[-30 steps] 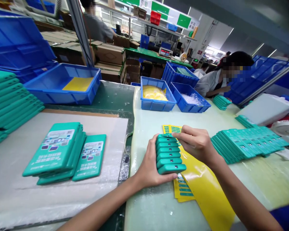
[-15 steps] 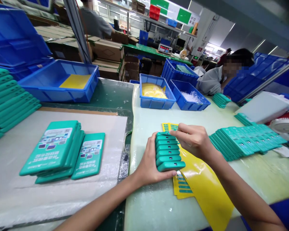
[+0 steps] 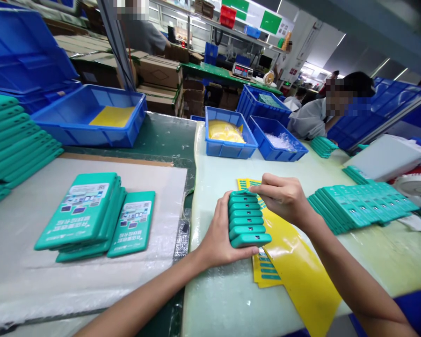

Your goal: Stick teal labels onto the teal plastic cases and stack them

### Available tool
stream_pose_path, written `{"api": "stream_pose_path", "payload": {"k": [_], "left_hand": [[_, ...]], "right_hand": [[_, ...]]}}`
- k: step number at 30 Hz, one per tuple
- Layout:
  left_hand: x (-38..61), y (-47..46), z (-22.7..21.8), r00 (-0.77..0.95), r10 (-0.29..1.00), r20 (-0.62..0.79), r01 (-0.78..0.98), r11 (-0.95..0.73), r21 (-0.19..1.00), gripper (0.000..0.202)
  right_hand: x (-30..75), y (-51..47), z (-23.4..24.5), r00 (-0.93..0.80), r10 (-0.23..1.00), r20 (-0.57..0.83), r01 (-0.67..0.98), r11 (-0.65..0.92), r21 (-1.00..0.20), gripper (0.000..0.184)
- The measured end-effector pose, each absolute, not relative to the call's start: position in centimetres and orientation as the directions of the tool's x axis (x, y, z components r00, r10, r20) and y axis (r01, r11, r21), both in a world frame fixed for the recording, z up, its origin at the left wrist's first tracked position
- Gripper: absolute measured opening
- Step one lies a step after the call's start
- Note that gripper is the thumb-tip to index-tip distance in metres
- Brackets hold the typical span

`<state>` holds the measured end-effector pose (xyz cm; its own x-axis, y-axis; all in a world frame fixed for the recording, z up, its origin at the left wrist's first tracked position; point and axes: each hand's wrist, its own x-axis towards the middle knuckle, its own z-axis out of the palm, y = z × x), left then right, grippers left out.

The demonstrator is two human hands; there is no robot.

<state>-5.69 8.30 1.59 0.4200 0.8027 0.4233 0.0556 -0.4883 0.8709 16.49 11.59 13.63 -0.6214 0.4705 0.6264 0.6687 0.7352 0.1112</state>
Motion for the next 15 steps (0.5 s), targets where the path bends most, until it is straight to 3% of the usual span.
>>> {"api": "stream_pose_path", "payload": {"k": [8, 15], "left_hand": [[-5.68, 8.39, 0.88, 0.407, 0.808, 0.426, 0.066, -0.491, 0.868, 0.137], [-5.68, 8.42, 0.76, 0.404, 0.823, 0.398, 0.087, -0.468, 0.879, 0.139]], "right_hand": [[15.88, 11.35, 13.85, -0.691, 0.418, 0.590, 0.654, 0.709, 0.264, 0.034], [15.96, 11.65, 13.98, -0.704, 0.420, 0.572, 0.653, 0.700, 0.289, 0.033]]}}
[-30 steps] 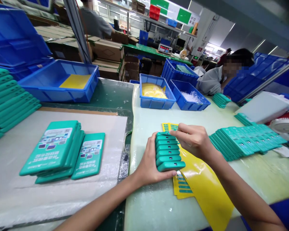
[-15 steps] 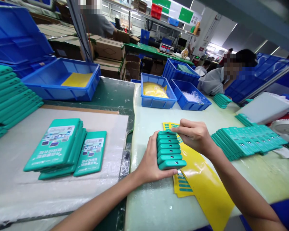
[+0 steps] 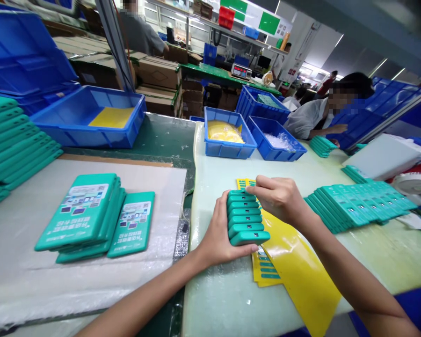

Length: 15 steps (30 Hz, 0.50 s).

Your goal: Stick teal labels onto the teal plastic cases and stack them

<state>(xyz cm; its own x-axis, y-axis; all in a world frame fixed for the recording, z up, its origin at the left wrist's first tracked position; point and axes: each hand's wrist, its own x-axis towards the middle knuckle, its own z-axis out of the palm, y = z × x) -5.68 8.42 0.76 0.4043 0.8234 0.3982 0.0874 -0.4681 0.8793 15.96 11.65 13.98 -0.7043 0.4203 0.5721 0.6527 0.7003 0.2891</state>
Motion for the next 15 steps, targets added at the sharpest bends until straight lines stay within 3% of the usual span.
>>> {"api": "stream_pose_path", "payload": {"k": [15], "left_hand": [[-5.42, 8.41, 1.70, 0.385, 0.815, 0.434, 0.049, -0.487, 0.872, 0.134]], "right_hand": [[16.08, 11.73, 14.03, -0.713, 0.500, 0.491, 0.652, 0.730, 0.204, 0.032]]}}
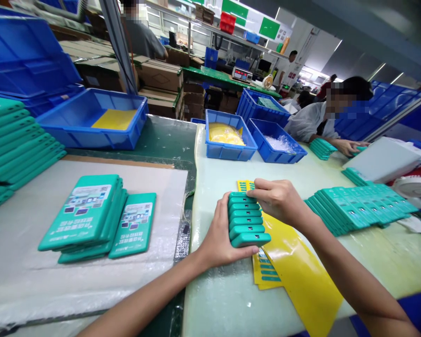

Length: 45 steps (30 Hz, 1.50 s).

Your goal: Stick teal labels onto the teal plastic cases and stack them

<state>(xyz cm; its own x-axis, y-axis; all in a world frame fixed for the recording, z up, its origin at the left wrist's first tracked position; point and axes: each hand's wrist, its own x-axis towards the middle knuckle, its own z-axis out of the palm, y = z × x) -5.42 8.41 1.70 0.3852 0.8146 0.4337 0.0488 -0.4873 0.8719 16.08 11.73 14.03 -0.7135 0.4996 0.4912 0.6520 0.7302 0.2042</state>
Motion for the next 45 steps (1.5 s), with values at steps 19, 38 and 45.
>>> {"api": "stream_pose_path", "payload": {"k": [19, 38, 45], "left_hand": [[-5.7, 8.4, 1.4, 0.424, 0.797, 0.430, 0.046, -0.494, 0.869, 0.139], [-5.4, 8.0, 0.8, 0.394, 0.808, 0.437, 0.100, -0.510, 0.854, 0.136], [-5.2, 8.0, 1.0, 0.389, 0.808, 0.444, 0.073, -0.507, 0.859, 0.134]], "right_hand": [[18.7, 15.4, 22.1, -0.546, 0.821, -0.169, 0.677, 0.312, -0.666, 0.045], [12.3, 6.8, 14.2, 0.472, 0.862, 0.182, 0.146, 0.127, -0.981, 0.039], [11.3, 7.1, 13.2, 0.465, 0.882, 0.082, 0.124, 0.027, -0.992, 0.043]]}}
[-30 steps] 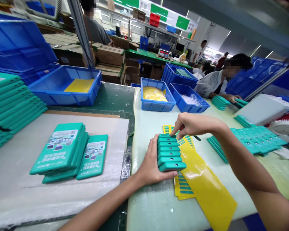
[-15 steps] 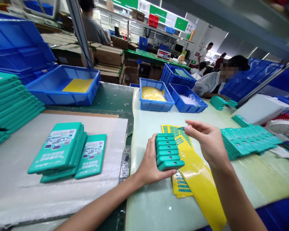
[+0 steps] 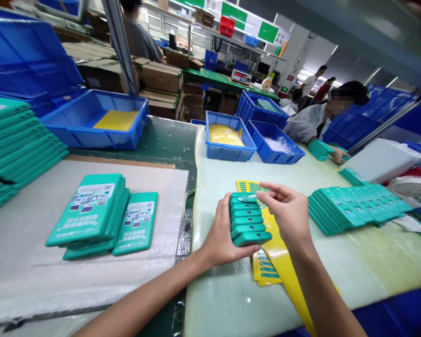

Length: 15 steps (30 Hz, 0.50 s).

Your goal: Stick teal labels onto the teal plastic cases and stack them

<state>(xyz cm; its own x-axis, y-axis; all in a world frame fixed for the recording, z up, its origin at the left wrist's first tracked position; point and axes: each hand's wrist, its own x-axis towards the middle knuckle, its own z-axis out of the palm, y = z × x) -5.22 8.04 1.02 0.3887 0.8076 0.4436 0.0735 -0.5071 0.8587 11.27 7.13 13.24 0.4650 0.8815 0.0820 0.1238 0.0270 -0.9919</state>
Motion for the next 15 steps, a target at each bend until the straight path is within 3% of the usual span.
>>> {"api": "stream_pose_path", "payload": {"k": [8, 15], "left_hand": [[-5.11, 8.12, 1.34, 0.399, 0.803, 0.443, 0.063, -0.506, 0.860, 0.132], [-5.36, 8.11, 1.54, 0.408, 0.805, 0.430, 0.073, -0.498, 0.864, 0.136]], "right_hand": [[10.32, 7.58, 14.07, 0.452, 0.892, 0.020, 0.118, -0.038, -0.992, 0.028], [10.38, 8.07, 14.21, 0.420, 0.907, 0.019, 0.139, -0.044, -0.989, 0.027]]}}
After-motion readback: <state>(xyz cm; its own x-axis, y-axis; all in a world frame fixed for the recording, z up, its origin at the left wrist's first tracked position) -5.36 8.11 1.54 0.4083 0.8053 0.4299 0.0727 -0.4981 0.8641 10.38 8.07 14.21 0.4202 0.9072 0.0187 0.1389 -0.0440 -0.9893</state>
